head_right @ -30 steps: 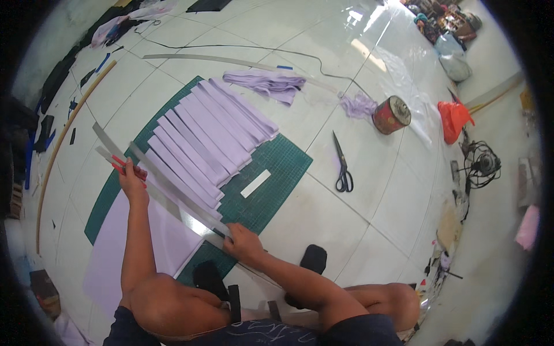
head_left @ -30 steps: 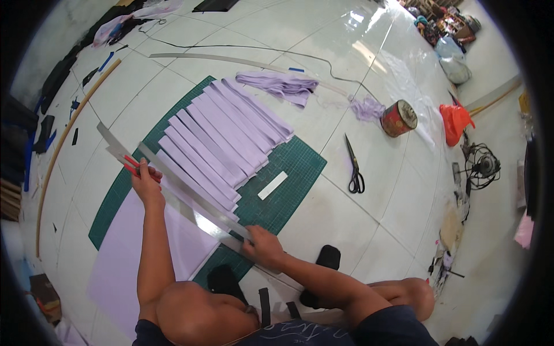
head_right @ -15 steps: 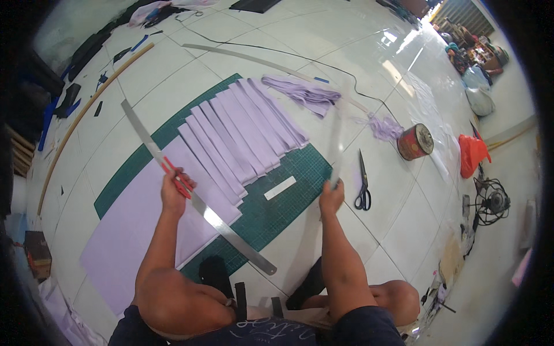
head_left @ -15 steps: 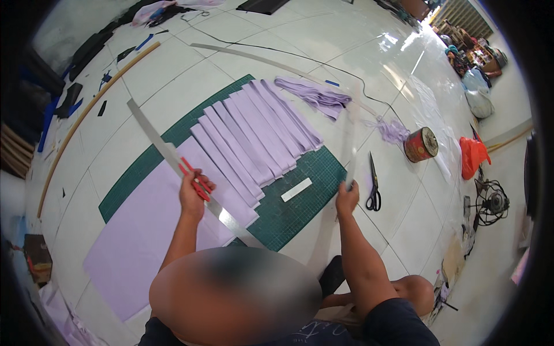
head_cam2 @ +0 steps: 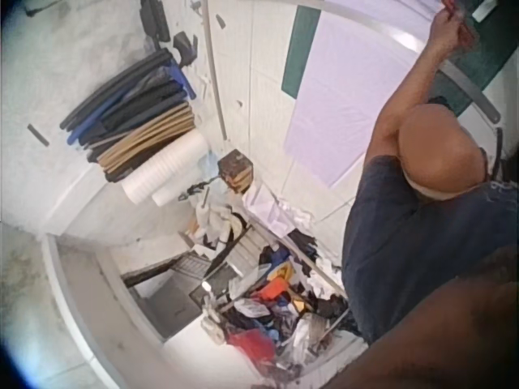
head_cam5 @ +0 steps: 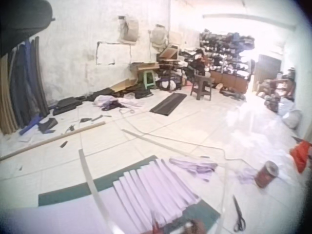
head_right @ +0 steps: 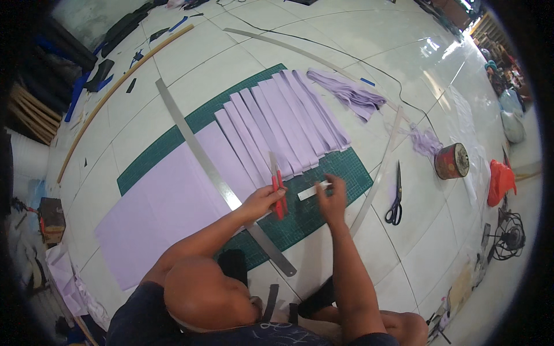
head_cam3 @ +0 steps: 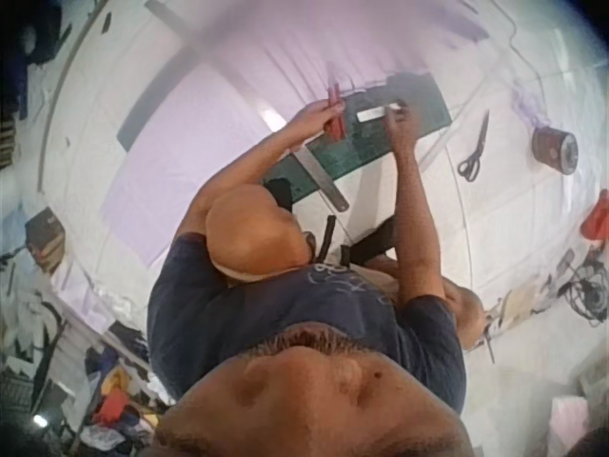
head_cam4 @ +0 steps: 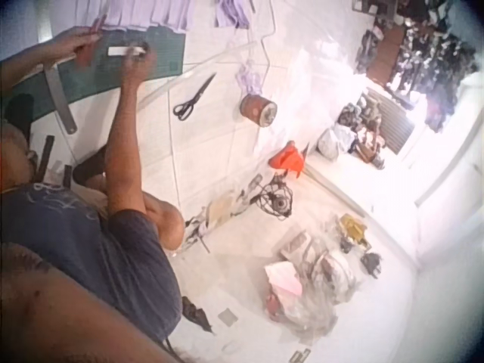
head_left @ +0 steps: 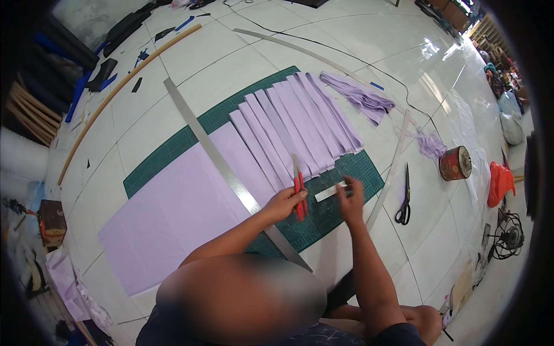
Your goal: The person measures and marks a sheet of lavender fabric on a cutting mat using a metal ruler and a piece of chalk. They then use a utility knife to cut the fabric into long strips, aligning the ruler for each cut and moving the cut pieces aside.
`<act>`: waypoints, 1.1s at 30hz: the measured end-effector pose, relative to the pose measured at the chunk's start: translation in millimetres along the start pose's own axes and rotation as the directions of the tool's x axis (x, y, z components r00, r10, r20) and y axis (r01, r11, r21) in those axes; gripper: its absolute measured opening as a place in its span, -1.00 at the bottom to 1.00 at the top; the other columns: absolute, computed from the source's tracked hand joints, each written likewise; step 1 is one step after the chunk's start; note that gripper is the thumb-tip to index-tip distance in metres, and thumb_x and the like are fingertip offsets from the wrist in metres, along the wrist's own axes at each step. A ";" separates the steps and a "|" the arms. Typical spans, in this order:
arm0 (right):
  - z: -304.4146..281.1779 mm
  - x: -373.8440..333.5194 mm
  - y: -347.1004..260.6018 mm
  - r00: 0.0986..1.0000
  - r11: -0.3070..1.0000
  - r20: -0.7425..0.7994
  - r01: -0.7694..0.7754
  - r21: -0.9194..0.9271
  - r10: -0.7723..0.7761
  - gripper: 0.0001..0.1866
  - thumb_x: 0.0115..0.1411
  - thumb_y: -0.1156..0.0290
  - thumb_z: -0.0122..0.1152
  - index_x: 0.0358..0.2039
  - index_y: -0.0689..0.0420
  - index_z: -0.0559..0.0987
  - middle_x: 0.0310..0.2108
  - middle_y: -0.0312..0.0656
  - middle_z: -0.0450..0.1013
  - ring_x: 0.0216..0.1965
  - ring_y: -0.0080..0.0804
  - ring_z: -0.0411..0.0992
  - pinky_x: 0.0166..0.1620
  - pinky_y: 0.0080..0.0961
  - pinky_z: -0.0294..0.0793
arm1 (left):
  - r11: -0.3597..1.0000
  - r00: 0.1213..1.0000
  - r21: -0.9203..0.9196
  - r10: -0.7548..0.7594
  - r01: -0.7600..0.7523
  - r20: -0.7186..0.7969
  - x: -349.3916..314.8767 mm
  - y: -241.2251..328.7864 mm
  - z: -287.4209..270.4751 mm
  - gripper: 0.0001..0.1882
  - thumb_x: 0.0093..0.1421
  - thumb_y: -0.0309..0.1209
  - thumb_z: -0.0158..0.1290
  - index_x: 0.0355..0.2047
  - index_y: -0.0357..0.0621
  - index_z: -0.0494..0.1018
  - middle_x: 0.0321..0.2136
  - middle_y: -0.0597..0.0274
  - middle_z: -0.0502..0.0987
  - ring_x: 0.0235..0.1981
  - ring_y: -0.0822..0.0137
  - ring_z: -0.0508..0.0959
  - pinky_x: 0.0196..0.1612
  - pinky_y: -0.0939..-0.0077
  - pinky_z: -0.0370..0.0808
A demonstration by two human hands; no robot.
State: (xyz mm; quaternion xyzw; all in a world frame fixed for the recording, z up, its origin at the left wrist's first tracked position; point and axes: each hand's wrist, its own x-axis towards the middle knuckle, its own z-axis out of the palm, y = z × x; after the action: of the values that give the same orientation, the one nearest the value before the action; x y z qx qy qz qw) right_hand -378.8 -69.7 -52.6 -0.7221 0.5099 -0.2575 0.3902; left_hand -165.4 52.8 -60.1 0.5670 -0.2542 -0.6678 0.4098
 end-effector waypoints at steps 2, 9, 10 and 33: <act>21.5 -10.0 -37.5 0.979 0.978 0.202 -0.012 0.206 -0.031 -0.37 0.17 0.35 0.29 0.24 0.20 0.35 -0.01 0.04 0.44 -0.10 -0.19 0.48 -0.03 -0.35 0.50 | 0.999 0.998 0.010 0.054 -0.053 -0.012 -1.8 19.0 6.8 -0.56 0.41 -0.10 -0.01 0.07 -0.20 0.45 -0.33 0.35 0.53 -0.30 0.49 0.51 -0.14 0.54 0.45; 64.4 -42.5 -52.5 0.982 0.955 0.187 -0.032 0.294 -0.025 -0.41 0.25 0.42 0.16 0.26 0.27 0.26 0.01 0.12 0.43 -0.02 -0.02 0.48 0.05 -0.26 0.45 | 0.985 0.994 0.130 0.107 -0.109 0.028 -3.9 38.5 9.1 -0.65 0.33 -0.18 0.11 -0.08 -0.22 0.59 -0.29 0.26 0.61 -0.26 0.44 0.56 -0.09 0.54 0.47; 66.4 -41.2 -47.0 0.992 0.937 0.129 -0.033 0.348 -0.012 -0.44 0.27 0.41 0.15 0.24 0.28 0.28 0.00 0.12 0.43 -0.02 -0.01 0.47 0.05 -0.27 0.45 | 0.983 0.991 0.127 0.125 -0.129 0.042 -2.4 44.4 11.1 -0.65 0.32 -0.19 0.12 -0.08 -0.22 0.59 -0.28 0.24 0.62 -0.26 0.42 0.57 -0.08 0.54 0.47; -87.3 -119.4 146.6 0.585 0.710 -0.778 -0.647 -0.276 0.231 -0.48 0.32 0.19 0.10 0.19 0.24 0.37 0.00 0.12 0.39 0.06 0.11 0.35 0.14 -0.09 0.29 | 0.466 0.714 0.809 0.421 0.360 -0.560 165.0 129.6 -259.6 -0.43 0.20 -0.03 0.11 0.02 -0.25 0.50 -0.06 -0.17 0.52 0.03 -0.12 0.50 0.12 0.08 0.43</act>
State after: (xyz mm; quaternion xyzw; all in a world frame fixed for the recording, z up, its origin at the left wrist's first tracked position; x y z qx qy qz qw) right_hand -565.9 -9.8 -121.4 -0.4904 0.8364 -0.2450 0.0050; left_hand 115.4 -121.9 -105.5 0.8945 -0.3967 -0.1592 0.1314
